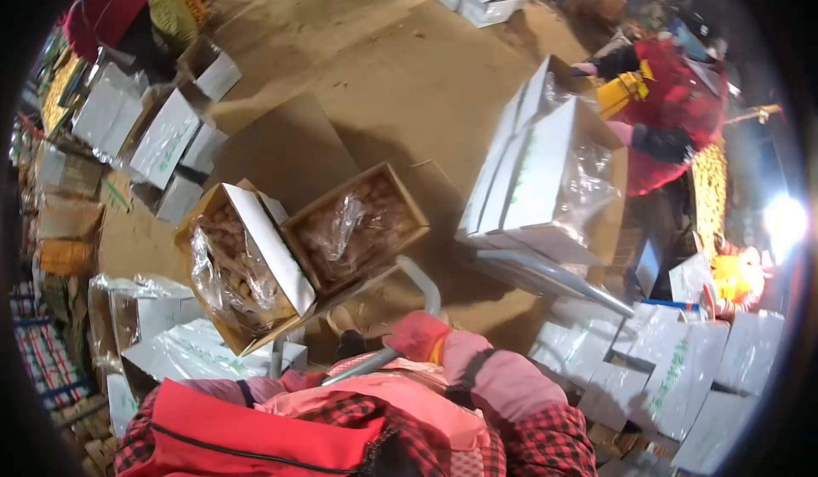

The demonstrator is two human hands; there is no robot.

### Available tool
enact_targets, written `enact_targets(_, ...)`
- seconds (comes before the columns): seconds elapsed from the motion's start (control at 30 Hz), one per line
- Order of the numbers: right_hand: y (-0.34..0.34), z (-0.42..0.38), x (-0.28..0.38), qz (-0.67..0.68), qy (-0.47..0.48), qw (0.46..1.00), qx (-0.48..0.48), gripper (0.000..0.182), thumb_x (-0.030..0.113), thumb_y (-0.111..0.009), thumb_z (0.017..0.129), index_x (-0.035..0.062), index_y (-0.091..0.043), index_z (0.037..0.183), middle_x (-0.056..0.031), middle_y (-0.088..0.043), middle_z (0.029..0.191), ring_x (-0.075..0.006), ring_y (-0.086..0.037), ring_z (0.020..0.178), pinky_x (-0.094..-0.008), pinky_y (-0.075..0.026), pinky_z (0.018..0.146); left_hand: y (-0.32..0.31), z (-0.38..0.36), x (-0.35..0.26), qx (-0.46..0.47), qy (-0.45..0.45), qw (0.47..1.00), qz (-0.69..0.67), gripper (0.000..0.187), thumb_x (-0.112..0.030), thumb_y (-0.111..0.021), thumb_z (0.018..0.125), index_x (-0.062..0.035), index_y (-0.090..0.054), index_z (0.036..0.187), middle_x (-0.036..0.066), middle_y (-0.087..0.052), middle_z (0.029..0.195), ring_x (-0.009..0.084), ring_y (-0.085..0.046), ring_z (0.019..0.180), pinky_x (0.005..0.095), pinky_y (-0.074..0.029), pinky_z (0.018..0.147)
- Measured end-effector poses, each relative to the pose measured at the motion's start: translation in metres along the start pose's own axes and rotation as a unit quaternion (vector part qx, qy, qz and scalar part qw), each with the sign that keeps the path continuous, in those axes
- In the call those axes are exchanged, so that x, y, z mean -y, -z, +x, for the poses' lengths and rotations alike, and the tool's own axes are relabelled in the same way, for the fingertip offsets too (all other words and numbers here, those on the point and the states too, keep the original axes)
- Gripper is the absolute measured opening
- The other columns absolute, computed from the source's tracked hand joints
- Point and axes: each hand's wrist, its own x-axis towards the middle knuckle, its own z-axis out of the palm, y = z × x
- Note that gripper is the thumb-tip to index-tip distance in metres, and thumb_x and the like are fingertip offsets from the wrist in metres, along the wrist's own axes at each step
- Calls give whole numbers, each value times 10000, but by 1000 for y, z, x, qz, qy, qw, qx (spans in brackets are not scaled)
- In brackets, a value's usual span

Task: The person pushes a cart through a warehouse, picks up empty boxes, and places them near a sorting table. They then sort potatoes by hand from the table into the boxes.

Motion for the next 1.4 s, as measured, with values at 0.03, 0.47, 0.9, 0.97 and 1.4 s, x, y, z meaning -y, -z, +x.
enact_targets(0.03, 5, -4, 0, 1, -29, 999, 38, 199, 292, -573, 874, 140, -691, 924, -121, -623, 697, -366, -648, 695, -482, -505, 610, -11, 5, 4, -8, -10, 1000, -21, 541, -557, -673, 792, -179, -659, 1179, 176, -717, 957, 364, -691, 927, 444, -540, 823)
enact_targets(0.47, 21, -66, -75, -173, 61, 979, 87, 84, 229, -643, 807, 222, -669, 887, -30, -662, 794, -265, -675, 807, -408, -508, 815, -115, 74, -150, -246, 12, 940, -234, 479, -446, -709, 804, -178, -656, 1198, 135, -720, 895, 336, -699, 843, 433, -550, 742)
enact_targets(0.9, 119, 17, -114, -340, 24, 940, 9, 89, 188, -690, 702, 256, -676, 756, -16, -645, 847, -249, -618, 939, -444, -383, 1010, -13, 74, -195, -280, 94, 886, -358, 428, -442, -663, 818, -129, -671, 1111, 158, -711, 994, 355, -671, 968, 445, -510, 856)
enact_targets(0.97, 131, 33, -126, -334, 46, 941, -15, 74, 163, -675, 707, 235, -671, 725, -26, -649, 845, -265, -612, 933, -438, -404, 980, 10, 65, -193, -247, 77, 880, -399, 462, -444, -647, 822, -123, -646, 1155, 148, -706, 1051, 339, -662, 1022, 436, -501, 901)
enact_targets(1.4, 178, 80, -140, -309, 84, 932, -171, 268, 37, -674, 703, 150, -674, 946, -109, -613, 1135, -368, -549, 1091, -463, -444, 942, 52, 87, -178, -323, 40, 830, -454, 490, -445, -663, 802, -107, -646, 1156, 144, -708, 1039, 328, -664, 1019, 438, -496, 894)
